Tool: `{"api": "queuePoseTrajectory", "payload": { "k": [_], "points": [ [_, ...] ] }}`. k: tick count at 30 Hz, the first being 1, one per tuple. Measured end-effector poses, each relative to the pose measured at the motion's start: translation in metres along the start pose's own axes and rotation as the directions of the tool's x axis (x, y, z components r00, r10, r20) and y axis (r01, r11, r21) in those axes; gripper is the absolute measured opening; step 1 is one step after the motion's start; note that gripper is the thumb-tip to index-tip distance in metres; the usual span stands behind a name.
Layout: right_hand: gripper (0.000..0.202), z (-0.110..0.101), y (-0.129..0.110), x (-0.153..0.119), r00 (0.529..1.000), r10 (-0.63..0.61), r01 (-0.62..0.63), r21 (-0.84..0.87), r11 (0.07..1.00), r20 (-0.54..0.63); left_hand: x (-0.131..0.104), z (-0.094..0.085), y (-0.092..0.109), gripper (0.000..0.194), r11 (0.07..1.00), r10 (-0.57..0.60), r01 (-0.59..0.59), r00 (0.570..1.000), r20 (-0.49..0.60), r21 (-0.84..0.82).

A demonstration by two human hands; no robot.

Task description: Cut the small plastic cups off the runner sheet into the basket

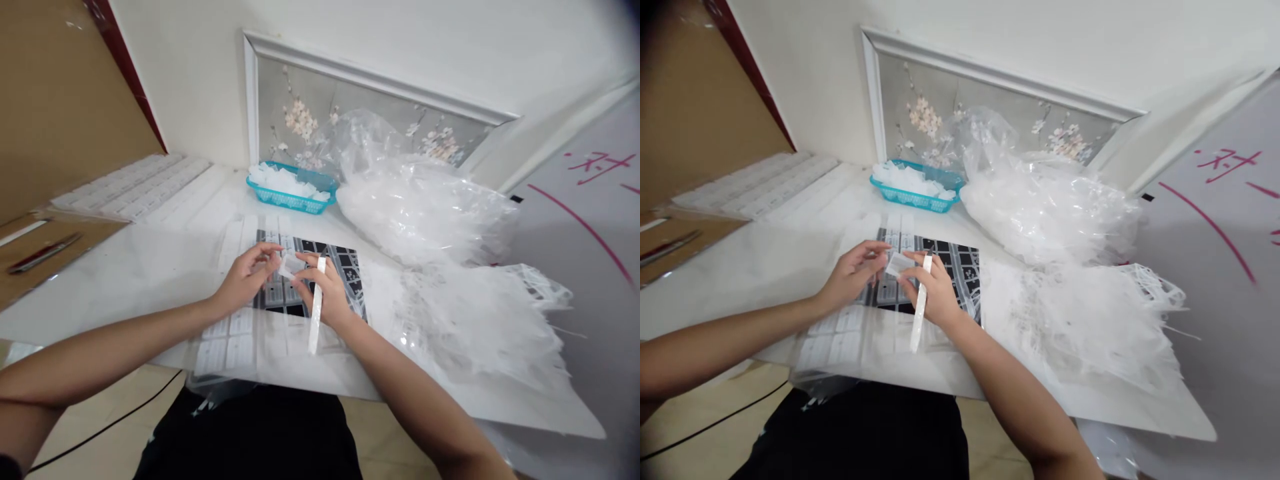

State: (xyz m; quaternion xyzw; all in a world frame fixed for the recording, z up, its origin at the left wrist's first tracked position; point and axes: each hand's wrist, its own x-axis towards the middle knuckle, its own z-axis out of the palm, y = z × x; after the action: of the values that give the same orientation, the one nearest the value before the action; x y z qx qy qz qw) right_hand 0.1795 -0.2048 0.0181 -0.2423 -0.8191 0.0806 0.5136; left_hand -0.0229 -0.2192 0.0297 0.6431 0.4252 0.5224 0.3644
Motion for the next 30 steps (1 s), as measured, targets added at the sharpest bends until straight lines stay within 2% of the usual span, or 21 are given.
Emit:
{"api": "queuePoseTrajectory", "payload": {
  "k": [1, 3, 4, 5, 7, 10, 14, 16, 20, 22, 25, 30],
  "points": [
    [0.009, 0.000, 0.000, -0.001, 1.000, 0.025, -0.025, 0.000, 1.000, 0.007, -0.002, -0.001, 0.000, 0.026, 0.974, 0.169, -0.169, 0.986, 0.017, 0.149],
    [0.006, 0.001, -0.001, -0.002, 0.995, 0.095, -0.095, 0.014, 0.995, 0.020, -0.005, -0.004, 0.000, 0.023, 0.788, 0.435, -0.461, 0.886, 0.160, 0.408],
    [0.005, 0.002, -0.001, -0.002, 0.991, 0.129, -0.130, 0.029, 0.991, 0.026, -0.006, -0.004, 0.000, 0.023, 0.680, 0.495, -0.543, 0.836, 0.238, 0.492],
    [0.004, 0.002, -0.001, -0.003, 0.987, 0.156, -0.158, 0.046, 0.986, 0.034, -0.007, -0.005, -0.001, 0.023, 0.602, 0.513, -0.582, 0.807, 0.294, 0.548],
    [0.005, 0.001, 0.001, -0.003, 0.982, 0.183, -0.187, 0.076, 0.979, 0.056, -0.005, -0.005, -0.004, 0.021, 0.560, 0.481, -0.574, 0.812, 0.330, 0.597],
    [0.011, -0.003, 0.004, -0.002, 0.975, 0.179, -0.195, 0.119, 0.974, 0.135, -0.002, -0.006, -0.007, 0.020, 0.626, 0.407, -0.517, 0.855, 0.322, 0.583],
    [0.006, -0.004, 0.004, -0.002, 0.961, 0.211, -0.238, 0.145, 0.960, 0.178, 0.000, -0.007, -0.007, 0.024, 0.613, 0.407, -0.518, 0.854, 0.323, 0.597],
    [0.008, -0.002, 0.002, -0.002, 0.956, 0.243, -0.264, 0.125, 0.956, 0.162, -0.001, -0.007, -0.005, 0.023, 0.568, 0.449, -0.558, 0.826, 0.340, 0.605],
    [0.010, 0.003, 0.001, -0.004, 0.951, 0.234, -0.259, 0.106, 0.960, 0.204, -0.003, -0.007, -0.004, 0.014, 0.406, 0.597, -0.677, 0.705, 0.383, 0.613],
    [0.009, 0.004, 0.002, -0.004, 0.951, 0.219, -0.248, 0.112, 0.962, 0.218, -0.003, -0.008, -0.004, 0.012, 0.332, 0.639, -0.704, 0.658, 0.399, 0.628],
    [0.009, 0.003, 0.003, -0.005, 0.952, 0.204, -0.237, 0.127, 0.963, 0.227, -0.002, -0.011, -0.004, 0.012, 0.289, 0.645, -0.722, 0.632, 0.430, 0.629],
    [0.011, 0.003, 0.001, -0.005, 0.941, 0.197, -0.236, 0.118, 0.964, 0.276, -0.003, -0.014, -0.002, 0.011, 0.287, 0.625, -0.741, 0.625, 0.467, 0.608]
  ]
}}
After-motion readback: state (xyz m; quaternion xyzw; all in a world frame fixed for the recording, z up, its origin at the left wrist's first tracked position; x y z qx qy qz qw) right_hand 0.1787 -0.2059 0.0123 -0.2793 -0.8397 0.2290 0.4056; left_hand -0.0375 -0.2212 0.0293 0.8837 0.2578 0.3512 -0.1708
